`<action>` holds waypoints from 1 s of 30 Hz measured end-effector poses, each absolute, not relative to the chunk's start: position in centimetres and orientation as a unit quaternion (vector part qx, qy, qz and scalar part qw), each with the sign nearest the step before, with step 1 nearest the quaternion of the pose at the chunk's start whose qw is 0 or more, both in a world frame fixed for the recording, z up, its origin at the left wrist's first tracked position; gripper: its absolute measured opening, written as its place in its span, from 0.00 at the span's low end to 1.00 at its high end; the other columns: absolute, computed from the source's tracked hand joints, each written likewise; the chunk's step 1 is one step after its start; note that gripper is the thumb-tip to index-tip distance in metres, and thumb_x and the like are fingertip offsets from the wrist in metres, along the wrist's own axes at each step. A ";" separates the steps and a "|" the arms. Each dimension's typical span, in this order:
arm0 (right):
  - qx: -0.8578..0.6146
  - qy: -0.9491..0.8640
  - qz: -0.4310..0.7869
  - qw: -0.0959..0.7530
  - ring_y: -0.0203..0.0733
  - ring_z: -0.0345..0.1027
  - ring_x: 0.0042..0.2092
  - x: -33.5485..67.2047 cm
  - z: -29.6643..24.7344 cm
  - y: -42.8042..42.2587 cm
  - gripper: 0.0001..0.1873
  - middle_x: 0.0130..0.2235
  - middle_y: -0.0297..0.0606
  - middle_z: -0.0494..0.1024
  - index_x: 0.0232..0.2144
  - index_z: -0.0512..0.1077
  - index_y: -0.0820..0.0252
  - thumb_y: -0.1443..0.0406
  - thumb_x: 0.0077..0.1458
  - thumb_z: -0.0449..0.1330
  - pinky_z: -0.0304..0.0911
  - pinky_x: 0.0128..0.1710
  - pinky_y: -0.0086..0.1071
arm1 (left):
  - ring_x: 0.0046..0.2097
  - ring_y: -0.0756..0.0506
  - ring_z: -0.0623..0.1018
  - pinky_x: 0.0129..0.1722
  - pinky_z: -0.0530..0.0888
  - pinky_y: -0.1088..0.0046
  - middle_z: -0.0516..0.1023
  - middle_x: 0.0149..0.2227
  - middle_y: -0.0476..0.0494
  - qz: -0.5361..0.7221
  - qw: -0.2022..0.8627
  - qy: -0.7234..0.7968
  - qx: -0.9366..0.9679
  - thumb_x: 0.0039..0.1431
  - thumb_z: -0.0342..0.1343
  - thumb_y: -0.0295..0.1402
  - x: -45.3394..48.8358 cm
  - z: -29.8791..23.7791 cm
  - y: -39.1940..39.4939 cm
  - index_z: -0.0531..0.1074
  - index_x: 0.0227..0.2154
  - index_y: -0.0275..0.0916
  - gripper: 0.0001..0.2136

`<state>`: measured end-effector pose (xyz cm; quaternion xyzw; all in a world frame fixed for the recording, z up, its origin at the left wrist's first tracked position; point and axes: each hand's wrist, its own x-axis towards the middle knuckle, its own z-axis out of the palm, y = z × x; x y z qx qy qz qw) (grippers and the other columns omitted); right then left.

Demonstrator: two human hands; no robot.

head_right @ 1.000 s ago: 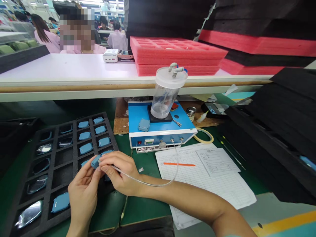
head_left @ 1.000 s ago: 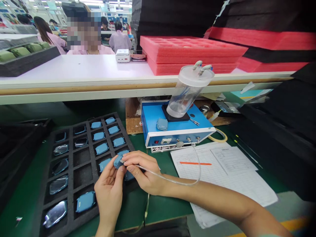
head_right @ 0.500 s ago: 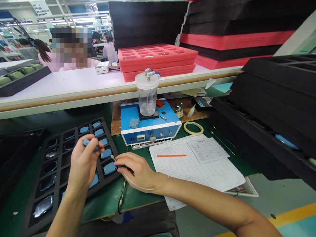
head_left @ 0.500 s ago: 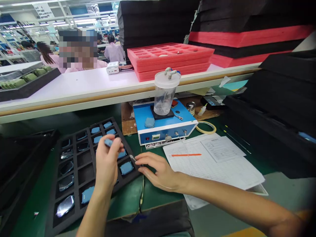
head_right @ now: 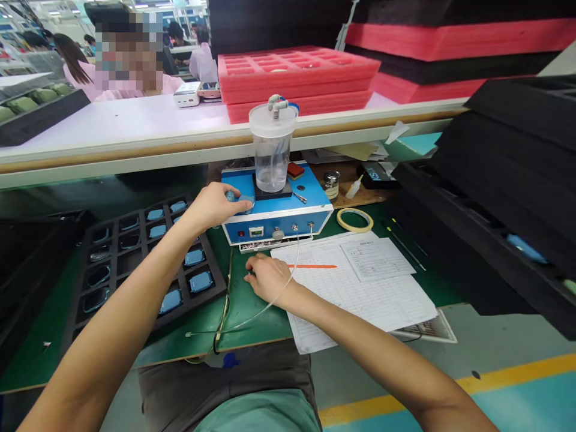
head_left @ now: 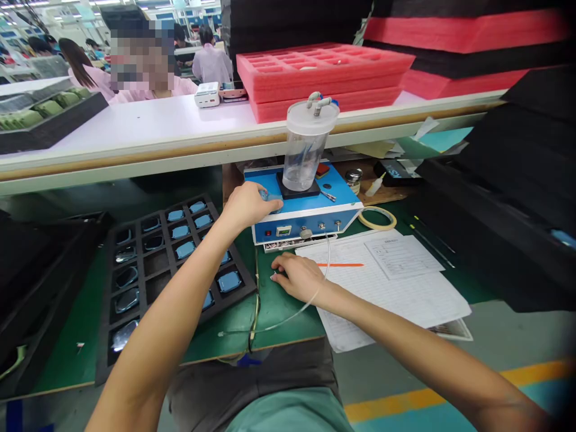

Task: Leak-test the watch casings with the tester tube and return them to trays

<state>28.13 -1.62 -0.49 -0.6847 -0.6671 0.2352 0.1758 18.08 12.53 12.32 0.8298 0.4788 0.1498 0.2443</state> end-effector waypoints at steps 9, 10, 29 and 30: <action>-0.680 -0.646 0.275 0.212 0.45 0.78 0.38 28.0 -0.7 -1.1 0.04 0.35 0.37 0.84 0.31 0.77 0.58 0.71 0.56 0.67 0.64 0.36 0.33 | 0.44 0.40 0.78 0.44 0.72 0.66 0.81 0.42 0.43 0.218 0.263 0.445 0.828 0.49 0.71 0.35 18.7 11.4 12.8 0.80 0.42 0.39 0.16; -0.674 -0.644 0.285 0.225 0.43 0.78 0.36 28.0 -0.7 -1.2 0.05 0.33 0.36 0.83 0.30 0.77 0.58 0.72 0.56 0.67 0.64 0.36 0.32 | 0.43 0.41 0.78 0.43 0.72 0.67 0.81 0.41 0.43 0.235 0.267 0.442 0.823 0.50 0.70 0.34 18.4 11.4 12.5 0.79 0.42 0.39 0.15; -0.504 -0.595 0.391 0.489 0.38 0.76 0.37 25.8 4.6 -3.7 0.07 0.35 0.36 0.82 0.41 0.77 0.58 0.63 0.60 0.63 0.71 0.38 0.32 | 0.22 0.57 0.63 0.19 0.60 0.82 0.71 0.29 0.51 0.410 0.634 0.418 0.506 0.53 0.73 0.38 5.9 3.7 0.7 0.82 0.42 0.40 0.14; -0.508 -0.602 0.390 0.476 0.38 0.75 0.36 25.8 4.7 -3.6 0.08 0.35 0.36 0.81 0.42 0.76 0.58 0.64 0.59 0.63 0.71 0.37 0.32 | 0.22 0.57 0.63 0.19 0.60 0.81 0.71 0.29 0.52 0.401 0.623 0.418 0.525 0.55 0.72 0.37 5.7 3.8 0.7 0.82 0.42 0.40 0.13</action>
